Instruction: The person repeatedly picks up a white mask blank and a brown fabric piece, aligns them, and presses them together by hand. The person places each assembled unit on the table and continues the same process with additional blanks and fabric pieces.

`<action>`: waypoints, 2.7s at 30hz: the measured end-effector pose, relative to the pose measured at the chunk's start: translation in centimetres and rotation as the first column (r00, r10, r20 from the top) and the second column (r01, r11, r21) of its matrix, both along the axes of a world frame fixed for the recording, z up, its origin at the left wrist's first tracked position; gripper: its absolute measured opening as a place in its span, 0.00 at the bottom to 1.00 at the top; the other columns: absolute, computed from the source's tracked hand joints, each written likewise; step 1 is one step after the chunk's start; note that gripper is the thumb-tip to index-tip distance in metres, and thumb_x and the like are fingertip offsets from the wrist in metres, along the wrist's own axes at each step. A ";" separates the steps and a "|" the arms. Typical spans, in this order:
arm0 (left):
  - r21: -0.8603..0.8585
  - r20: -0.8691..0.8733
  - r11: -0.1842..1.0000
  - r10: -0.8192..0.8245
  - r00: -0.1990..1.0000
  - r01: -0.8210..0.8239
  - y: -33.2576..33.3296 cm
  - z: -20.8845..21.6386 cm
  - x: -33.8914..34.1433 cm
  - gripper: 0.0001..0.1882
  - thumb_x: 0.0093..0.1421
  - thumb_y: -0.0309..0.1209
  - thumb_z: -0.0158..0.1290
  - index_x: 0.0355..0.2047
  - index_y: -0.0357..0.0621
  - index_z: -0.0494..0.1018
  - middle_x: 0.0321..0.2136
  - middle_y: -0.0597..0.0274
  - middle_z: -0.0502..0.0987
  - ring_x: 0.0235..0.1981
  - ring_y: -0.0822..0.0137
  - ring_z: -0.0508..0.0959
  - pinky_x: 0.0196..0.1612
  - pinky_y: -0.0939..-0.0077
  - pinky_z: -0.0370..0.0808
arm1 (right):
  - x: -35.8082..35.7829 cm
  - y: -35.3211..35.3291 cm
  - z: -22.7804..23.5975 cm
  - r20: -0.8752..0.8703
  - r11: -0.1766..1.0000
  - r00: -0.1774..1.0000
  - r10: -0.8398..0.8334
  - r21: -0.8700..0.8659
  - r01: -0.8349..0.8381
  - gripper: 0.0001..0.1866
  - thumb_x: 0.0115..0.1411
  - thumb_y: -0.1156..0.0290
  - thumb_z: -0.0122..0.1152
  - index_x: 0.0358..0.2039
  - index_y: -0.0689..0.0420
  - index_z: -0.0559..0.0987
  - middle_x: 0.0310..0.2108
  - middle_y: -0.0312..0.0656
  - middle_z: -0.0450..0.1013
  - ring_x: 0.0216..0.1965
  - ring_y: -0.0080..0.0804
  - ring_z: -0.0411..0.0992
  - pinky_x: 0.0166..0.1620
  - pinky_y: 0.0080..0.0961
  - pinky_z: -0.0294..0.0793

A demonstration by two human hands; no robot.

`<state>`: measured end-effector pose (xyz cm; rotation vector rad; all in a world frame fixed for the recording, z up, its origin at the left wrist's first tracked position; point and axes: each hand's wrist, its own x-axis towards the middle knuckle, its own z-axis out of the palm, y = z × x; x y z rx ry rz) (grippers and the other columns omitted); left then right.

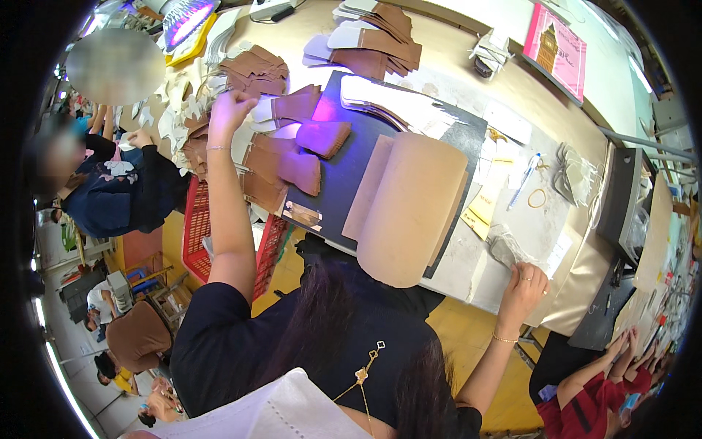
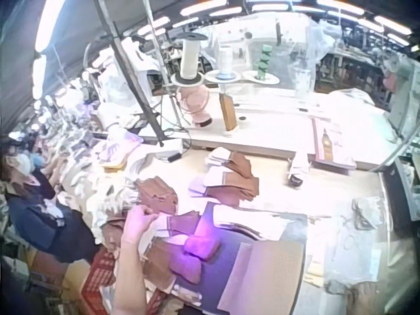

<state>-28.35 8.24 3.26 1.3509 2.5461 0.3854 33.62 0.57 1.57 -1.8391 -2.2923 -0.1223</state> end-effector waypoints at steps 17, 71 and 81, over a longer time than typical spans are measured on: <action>0.154 -0.157 0.987 0.070 0.985 -0.046 -0.6 -5.3 1.4 0.15 0.44 0.30 0.63 0.32 0.40 0.74 0.33 0.47 0.78 0.39 0.48 0.78 0.44 0.57 0.74 | 1.3 2.4 4.8 -0.248 0.799 0.959 -0.135 -0.600 -0.042 0.11 0.61 0.79 0.56 0.39 0.60 0.63 0.30 0.54 0.72 0.35 0.59 0.71 0.37 0.36 0.70; 0.269 0.838 0.962 -0.211 0.504 -0.044 0.7 -4.0 2.2 0.13 0.44 0.28 0.68 0.28 0.42 0.76 0.26 0.67 0.78 0.29 0.73 0.77 0.34 0.79 0.73 | -32.9 8.8 9.3 -0.654 0.120 0.293 0.698 -0.296 -0.947 0.08 0.53 0.76 0.64 0.31 0.55 0.72 0.29 0.41 0.77 0.35 0.44 0.75 0.41 0.34 0.68; 0.287 0.953 0.938 -0.259 0.158 -0.196 1.1 -3.8 2.2 0.12 0.47 0.24 0.68 0.30 0.40 0.75 0.54 0.47 0.68 0.53 0.64 0.72 0.47 0.76 0.74 | -32.7 8.8 9.4 -0.628 0.092 0.287 0.724 -0.324 -0.942 0.08 0.53 0.76 0.62 0.32 0.55 0.72 0.26 0.43 0.75 0.34 0.45 0.75 0.41 0.36 0.68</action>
